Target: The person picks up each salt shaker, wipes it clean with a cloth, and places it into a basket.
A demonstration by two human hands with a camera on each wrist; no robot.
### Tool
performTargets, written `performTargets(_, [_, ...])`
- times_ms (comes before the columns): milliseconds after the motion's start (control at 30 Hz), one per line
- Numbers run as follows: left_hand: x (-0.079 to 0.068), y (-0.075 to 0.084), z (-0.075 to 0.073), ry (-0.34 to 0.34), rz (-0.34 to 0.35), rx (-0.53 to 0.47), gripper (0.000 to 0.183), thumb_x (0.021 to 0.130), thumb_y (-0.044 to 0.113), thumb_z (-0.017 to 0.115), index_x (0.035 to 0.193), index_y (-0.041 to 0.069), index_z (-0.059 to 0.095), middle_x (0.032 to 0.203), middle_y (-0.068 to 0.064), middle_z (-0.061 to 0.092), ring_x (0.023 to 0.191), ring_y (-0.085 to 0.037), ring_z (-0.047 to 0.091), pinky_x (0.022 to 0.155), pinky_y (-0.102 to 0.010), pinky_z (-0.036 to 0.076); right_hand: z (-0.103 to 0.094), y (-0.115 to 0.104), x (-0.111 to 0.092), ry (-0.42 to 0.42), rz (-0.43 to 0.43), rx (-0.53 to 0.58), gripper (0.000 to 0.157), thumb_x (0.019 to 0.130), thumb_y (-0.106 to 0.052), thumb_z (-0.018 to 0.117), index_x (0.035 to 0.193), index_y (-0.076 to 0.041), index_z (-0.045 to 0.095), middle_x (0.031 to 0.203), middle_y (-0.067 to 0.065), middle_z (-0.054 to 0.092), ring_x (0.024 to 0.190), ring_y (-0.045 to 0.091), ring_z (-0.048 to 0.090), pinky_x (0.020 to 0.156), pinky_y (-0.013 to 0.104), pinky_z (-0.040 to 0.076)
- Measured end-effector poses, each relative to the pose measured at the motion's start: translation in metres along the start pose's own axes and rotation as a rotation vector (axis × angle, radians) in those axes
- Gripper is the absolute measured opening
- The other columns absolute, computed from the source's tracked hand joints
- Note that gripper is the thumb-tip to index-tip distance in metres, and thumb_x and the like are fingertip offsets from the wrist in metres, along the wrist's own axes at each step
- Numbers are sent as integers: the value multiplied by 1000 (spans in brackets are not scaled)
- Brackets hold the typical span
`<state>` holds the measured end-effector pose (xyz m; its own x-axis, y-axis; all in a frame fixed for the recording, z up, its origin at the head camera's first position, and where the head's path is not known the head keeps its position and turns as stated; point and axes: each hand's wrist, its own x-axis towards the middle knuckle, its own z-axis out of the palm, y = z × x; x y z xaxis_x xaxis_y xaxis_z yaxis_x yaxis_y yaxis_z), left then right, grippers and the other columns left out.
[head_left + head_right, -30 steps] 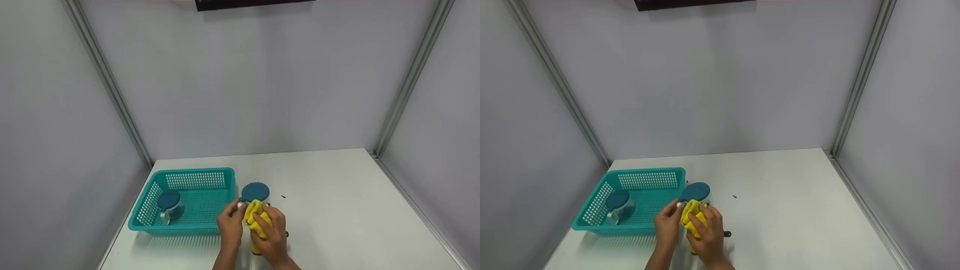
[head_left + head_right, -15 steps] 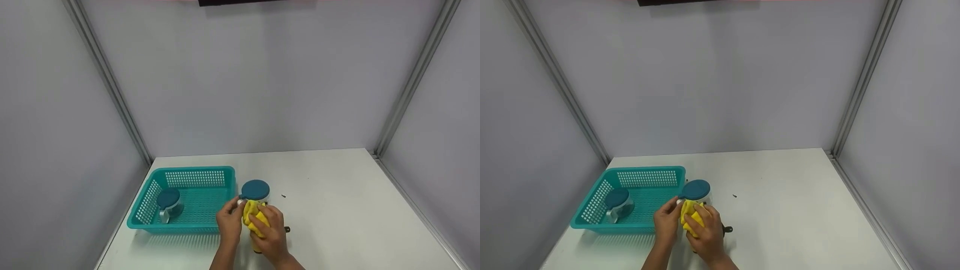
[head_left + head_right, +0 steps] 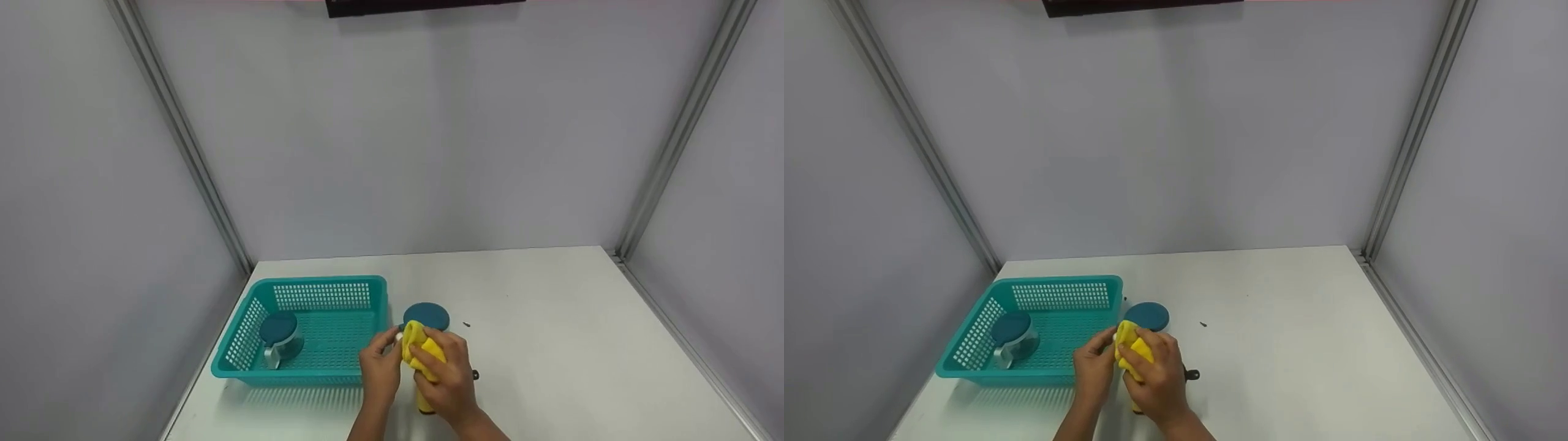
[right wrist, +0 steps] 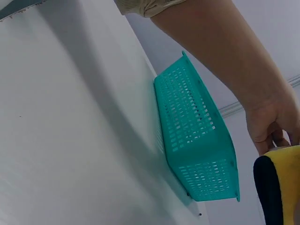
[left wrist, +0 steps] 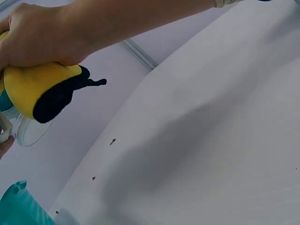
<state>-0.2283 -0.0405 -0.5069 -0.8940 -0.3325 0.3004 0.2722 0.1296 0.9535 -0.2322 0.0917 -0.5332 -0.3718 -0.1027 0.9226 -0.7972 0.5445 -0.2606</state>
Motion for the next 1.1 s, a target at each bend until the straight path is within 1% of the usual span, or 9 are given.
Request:
performTargets(133, [-2,6,-1,-33,18,3,19,89,5,70,108,2,74,100,-7,72,105,-30,65,88,-36,56,-7,1,14,-45,71,-42,48,67,-6,75,112,-22,75,127,3,62,108,18,52,94,18,46])
performTargets(233, [2,-7,2,-55,7,-30,20,90,3,70,109,4,74,102,-7,71,107,-28,64,86,-28,57,-11,2,26,-98,104,-96,46,68,-8,77,111,-24,75,125,-1,62,106,15,54,87,27,53])
performTargets(367, [8,-25,4,-77,10,-49,21,90,7,70,110,10,74,105,-4,70,109,-22,64,91,-32,55,-16,3,40,-184,149,-124,41,70,-10,77,109,-24,76,122,-2,63,104,15,55,80,34,56])
performTargets(500, [9,-34,1,-99,8,-31,21,90,14,72,110,16,75,104,1,70,110,-18,63,93,-38,54,-21,1,51,-319,216,-135,36,75,-16,76,109,-25,76,121,-3,63,102,13,55,76,31,56])
performTargets(633, [7,-38,-2,-113,-19,4,21,89,18,73,109,19,75,103,4,70,109,-16,64,93,-39,54,-24,0,63,-480,262,-153,30,83,-27,74,113,-29,74,121,-6,63,101,11,56,76,30,56])
performTargets(733, [7,-37,-3,-113,-15,38,20,89,18,73,109,20,75,102,6,71,107,-15,64,94,-38,54,-26,2,73,-587,275,-154,30,87,-35,71,117,-29,72,121,-7,62,100,11,57,78,31,55])
performTargets(833, [6,-36,-2,-111,-2,56,20,89,19,73,108,19,75,102,7,72,105,-13,65,92,-34,55,-28,5,83,-661,268,-146,32,89,-39,69,119,-29,70,118,-8,62,99,11,57,79,32,55])
performTargets(1033, [5,-35,0,-139,-22,-22,22,89,19,74,110,17,75,103,0,72,101,-15,64,75,-25,58,-28,13,98,-748,245,-125,31,89,-37,68,118,-29,70,113,-8,63,95,9,56,77,31,54])
performTargets(1100, [4,-36,0,-150,-46,-42,22,88,20,74,110,17,75,103,-1,72,99,-15,64,74,-24,58,-27,16,101,-777,255,-121,30,89,-36,67,118,-29,69,112,-8,63,92,8,56,76,30,53])
